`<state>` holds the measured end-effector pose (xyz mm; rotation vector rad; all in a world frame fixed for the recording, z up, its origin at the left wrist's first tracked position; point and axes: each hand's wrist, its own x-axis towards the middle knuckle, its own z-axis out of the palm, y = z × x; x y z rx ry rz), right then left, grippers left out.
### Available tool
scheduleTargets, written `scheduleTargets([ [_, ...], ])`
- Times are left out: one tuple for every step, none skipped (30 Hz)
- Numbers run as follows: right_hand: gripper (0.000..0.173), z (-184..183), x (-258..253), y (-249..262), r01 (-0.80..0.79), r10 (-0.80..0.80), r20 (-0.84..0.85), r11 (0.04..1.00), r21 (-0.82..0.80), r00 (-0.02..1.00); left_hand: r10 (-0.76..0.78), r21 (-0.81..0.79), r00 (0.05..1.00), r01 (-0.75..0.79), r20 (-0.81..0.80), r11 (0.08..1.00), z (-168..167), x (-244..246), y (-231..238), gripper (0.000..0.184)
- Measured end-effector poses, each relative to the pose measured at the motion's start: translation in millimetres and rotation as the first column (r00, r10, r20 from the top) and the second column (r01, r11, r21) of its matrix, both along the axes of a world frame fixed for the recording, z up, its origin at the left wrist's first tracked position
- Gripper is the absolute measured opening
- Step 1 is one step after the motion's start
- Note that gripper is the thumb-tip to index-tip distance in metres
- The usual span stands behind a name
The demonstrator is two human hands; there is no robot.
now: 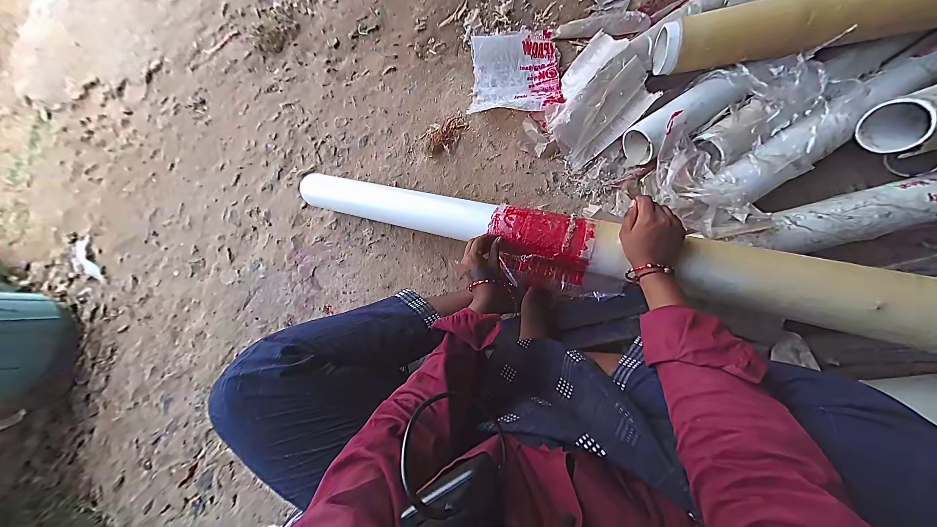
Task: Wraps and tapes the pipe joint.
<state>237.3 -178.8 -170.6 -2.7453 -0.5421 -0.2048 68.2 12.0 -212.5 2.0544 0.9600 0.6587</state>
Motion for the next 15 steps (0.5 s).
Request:
scheduleTargets([
  [0.032,-0.1,0.1,-0.1,-0.002,0.002,0.002,1.000,0.004,1.000,0.014,-0.003,1.000,-0.014,-0.012,1.000,4.2,2.4,-1.0,0.018],
  [0.032,-0.2,0.3,-0.3,-0.002,0.002,0.000,1.000,0.004,1.000,0.024,0.009,0.999,-0.024,-0.024,1.000,5.1,4.5,-1.1,0.018],
  [0.032,0.3,0.5,-0.6,-0.001,0.001,-0.005,1.000,0.001,1.000,0.023,0.027,0.999,-0.022,-0.038,0.999,4.5,5.8,-0.8,0.018],
  [0.033,1.0,0.2,-0.3,0.001,-0.001,-0.008,1.000,-0.002,1.000,0.011,0.033,0.999,-0.009,-0.051,0.999,3.0,5.9,-0.1,0.018],
  [0.033,1.8,-0.1,-0.1,0.006,-0.007,-0.015,1.000,-0.010,1.000,-0.008,0.052,0.998,0.011,-0.061,0.999,-1.9,4.9,1.5,0.018],
  [0.034,2.4,-0.3,-0.1,0.012,-0.012,-0.028,1.000,-0.020,1.000,-0.019,0.089,0.998,0.025,-0.060,0.996,-7.9,4.2,2.6,0.018],
  [0.034,2.5,-0.2,0.0,0.016,-0.017,-0.035,1.000,-0.027,0.999,-0.023,0.118,0.998,0.030,-0.061,0.993,-12.1,4.1,2.6,0.018],
  [0.035,2.8,-0.3,0.2,0.017,-0.018,-0.041,0.999,-0.028,0.999,-0.022,0.126,0.997,0.031,-0.073,0.992,-11.1,4.5,0.8,0.019],
  [0.035,3.2,-0.5,0.3,0.016,-0.017,-0.045,1.000,-0.024,0.999,-0.021,0.105,0.993,0.034,-0.120,0.994,-2.9,5.2,-3.0,0.020],
  [0.035,3.7,-0.8,0.2,0.017,-0.018,-0.049,1.000,-0.024,0.999,-0.034,0.032,0.974,0.042,-0.222,0.999,16.5,6.5,-9.1,0.023],
  [0.035,4.2,-0.8,0.2,0.019,-0.020,-0.050,1.000,-0.025,0.999,-0.081,-0.107,0.933,0.046,-0.350,0.993,44.2,9.3,-15.7,0.028],
  [0.034,4.5,-0.7,0.2,0.018,-0.019,-0.040,1.000,-0.016,0.999,-0.095,-0.166,0.921,0.033,-0.379,0.986,52.0,10.4,-18.4,0.031],
  [0.034,4.4,-0.7,0.1,0.019,-0.019,-0.030,1.000,-0.012,0.999,-0.056,-0.116,0.953,0.022,-0.297,0.993,37.4,6.1,-20.6,0.029],
  [0.033,3.6,-0.5,-0.1,0.020,-0.020,-0.022,1.000,-0.014,1.000,-0.014,0.000,0.990,0.014,-0.143,1.000,7.2,-0.6,-19.5,0.025],
  [0.033,2.8,-0.1,-0.4,0.020,-0.021,-0.027,1.000,-0.018,0.999,-0.013,0.044,0.999,0.015,-0.030,0.999,-16.6,-5.3,-15.6,0.026],
])
